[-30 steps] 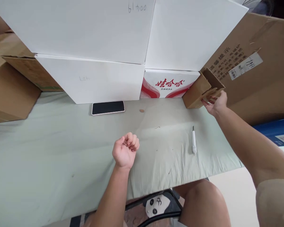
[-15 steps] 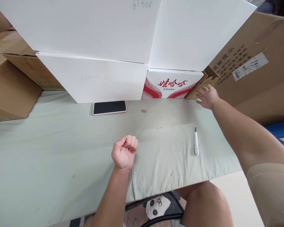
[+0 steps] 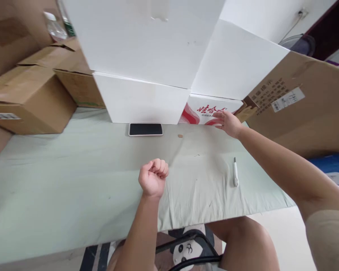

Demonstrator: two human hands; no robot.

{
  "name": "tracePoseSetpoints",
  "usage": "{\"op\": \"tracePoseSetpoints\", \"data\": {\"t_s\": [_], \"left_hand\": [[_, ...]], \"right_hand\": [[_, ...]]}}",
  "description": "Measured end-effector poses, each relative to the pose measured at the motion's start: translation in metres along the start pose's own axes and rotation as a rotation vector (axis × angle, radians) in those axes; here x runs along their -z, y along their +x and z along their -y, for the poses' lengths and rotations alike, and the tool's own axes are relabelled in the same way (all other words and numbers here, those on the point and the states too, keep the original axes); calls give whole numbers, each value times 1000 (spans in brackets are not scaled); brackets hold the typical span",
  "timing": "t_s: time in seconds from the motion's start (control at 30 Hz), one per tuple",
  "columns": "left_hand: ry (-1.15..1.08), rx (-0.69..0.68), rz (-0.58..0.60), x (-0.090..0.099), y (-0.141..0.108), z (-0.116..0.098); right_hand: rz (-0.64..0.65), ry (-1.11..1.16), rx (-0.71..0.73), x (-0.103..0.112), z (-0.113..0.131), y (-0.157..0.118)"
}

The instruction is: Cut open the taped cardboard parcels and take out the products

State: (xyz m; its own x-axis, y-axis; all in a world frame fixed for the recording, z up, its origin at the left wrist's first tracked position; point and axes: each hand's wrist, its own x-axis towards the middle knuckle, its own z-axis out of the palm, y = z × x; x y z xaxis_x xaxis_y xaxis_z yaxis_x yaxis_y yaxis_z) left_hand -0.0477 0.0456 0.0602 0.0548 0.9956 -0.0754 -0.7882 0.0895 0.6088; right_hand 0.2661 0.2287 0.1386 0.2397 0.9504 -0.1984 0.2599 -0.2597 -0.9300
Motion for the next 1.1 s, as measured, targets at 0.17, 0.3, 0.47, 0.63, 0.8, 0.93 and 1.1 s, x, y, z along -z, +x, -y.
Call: {"op": "tracePoseSetpoints", "data": {"t_s": [0.17,0.3,0.47,0.63,0.8,0.93,1.1], "left_hand": [[-128,-46,-58,16,-15,-24],[-226,-84,-141,33,-29,-46],[-362,-123,-226,48,-38,-65],[-402,-110,-268,55,-43,-76],[-402,-148,-240,61,-47,-85],[-391,-164,-242,64,-51,-90],[-328,-164,-262,67,-56,-91]], "right_hand": [[268,-104,159,-110,23,-32],[590,-244,343,-229,38,-66],[711,-637,864,-380,69,-126],[611,-807,1098,-486,108,-174],[510,-887,1022,-532,123,-181],[424,-971,990,-536,123,-177],[418,-1018,1030,-518,119,-171]]}}
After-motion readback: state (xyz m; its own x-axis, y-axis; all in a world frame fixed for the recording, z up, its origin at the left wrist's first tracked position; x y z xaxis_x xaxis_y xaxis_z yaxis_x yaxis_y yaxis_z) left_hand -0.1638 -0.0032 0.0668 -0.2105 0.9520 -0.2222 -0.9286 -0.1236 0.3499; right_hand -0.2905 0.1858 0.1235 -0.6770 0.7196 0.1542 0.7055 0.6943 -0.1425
